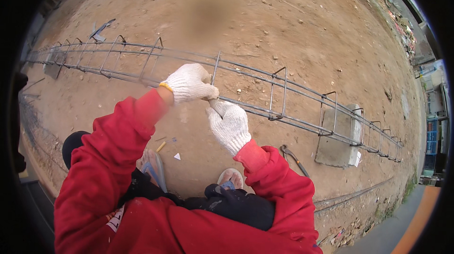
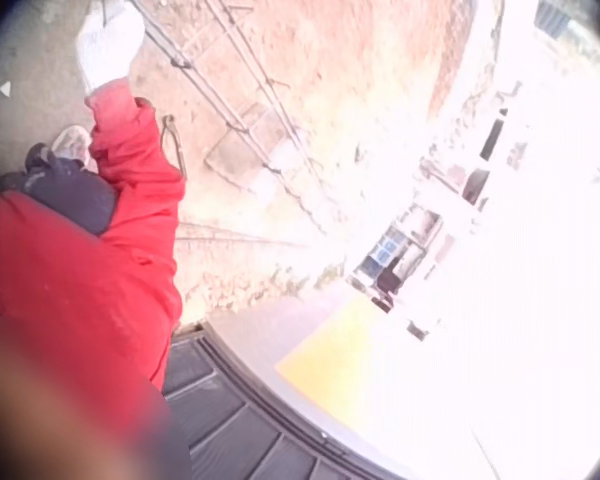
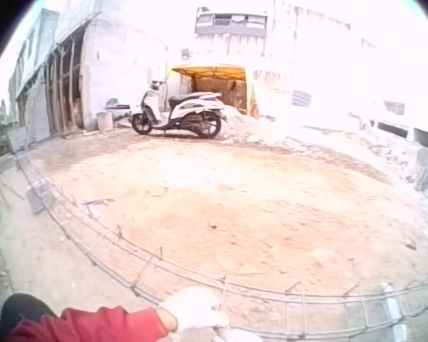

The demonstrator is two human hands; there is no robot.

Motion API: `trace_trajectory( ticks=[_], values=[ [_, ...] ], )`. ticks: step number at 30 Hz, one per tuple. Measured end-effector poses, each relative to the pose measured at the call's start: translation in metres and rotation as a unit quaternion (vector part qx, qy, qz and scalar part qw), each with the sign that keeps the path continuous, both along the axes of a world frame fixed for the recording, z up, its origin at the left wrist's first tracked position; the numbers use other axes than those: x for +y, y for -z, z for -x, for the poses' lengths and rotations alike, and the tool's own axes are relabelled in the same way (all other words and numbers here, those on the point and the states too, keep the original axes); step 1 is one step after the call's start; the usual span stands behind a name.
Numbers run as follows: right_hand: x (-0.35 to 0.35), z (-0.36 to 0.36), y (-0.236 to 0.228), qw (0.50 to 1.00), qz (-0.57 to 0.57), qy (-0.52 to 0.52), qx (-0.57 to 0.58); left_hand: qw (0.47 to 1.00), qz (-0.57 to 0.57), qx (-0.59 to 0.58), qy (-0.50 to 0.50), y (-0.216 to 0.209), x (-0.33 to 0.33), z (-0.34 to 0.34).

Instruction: The person assembles a rebar cage by tying intersecting steel bars with wire. They use pliers to twist and secure the wire at each joint, moving along the structure to complete multiple connections.

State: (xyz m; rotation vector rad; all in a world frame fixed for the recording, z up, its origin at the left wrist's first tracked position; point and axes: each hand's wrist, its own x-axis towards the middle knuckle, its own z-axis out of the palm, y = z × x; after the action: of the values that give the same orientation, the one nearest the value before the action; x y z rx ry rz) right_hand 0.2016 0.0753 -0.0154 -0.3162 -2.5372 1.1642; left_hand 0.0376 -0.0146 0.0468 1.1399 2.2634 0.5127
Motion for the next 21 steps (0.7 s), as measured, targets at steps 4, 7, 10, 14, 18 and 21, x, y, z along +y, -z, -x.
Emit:
trace_trajectory(
  ticks=[4, 7, 10, 14, 18, 21],
  values=[
    [0.015, 0.000, -0.016, 0.992, 0.103, -0.030, -0.058, 0.999, 0.009, -0.026, -0.016, -0.002, -0.002, 0.000],
    [0.015, -0.001, -0.024, 0.935, 0.341, 0.001, -0.094, 0.997, -0.042, 0.040, -0.042, 0.003, -0.004, -0.006],
    [0.013, -0.005, -0.027, 0.887, 0.447, 0.035, -0.109, 0.953, -0.236, 0.024, -0.187, 0.014, -0.007, -0.022],
    [0.014, -0.006, -0.025, 0.935, 0.341, 0.024, -0.099, 0.969, -0.188, 0.083, -0.140, 0.017, -0.010, -0.027],
    [0.020, -0.004, -0.021, 0.984, 0.156, -0.011, -0.082, 0.953, -0.247, 0.103, -0.141, 0.021, -0.014, -0.032],
    [0.022, -0.003, -0.017, 0.991, 0.123, -0.018, -0.053, 0.919, -0.346, 0.150, -0.114, 0.036, -0.027, -0.046]
  ],
)
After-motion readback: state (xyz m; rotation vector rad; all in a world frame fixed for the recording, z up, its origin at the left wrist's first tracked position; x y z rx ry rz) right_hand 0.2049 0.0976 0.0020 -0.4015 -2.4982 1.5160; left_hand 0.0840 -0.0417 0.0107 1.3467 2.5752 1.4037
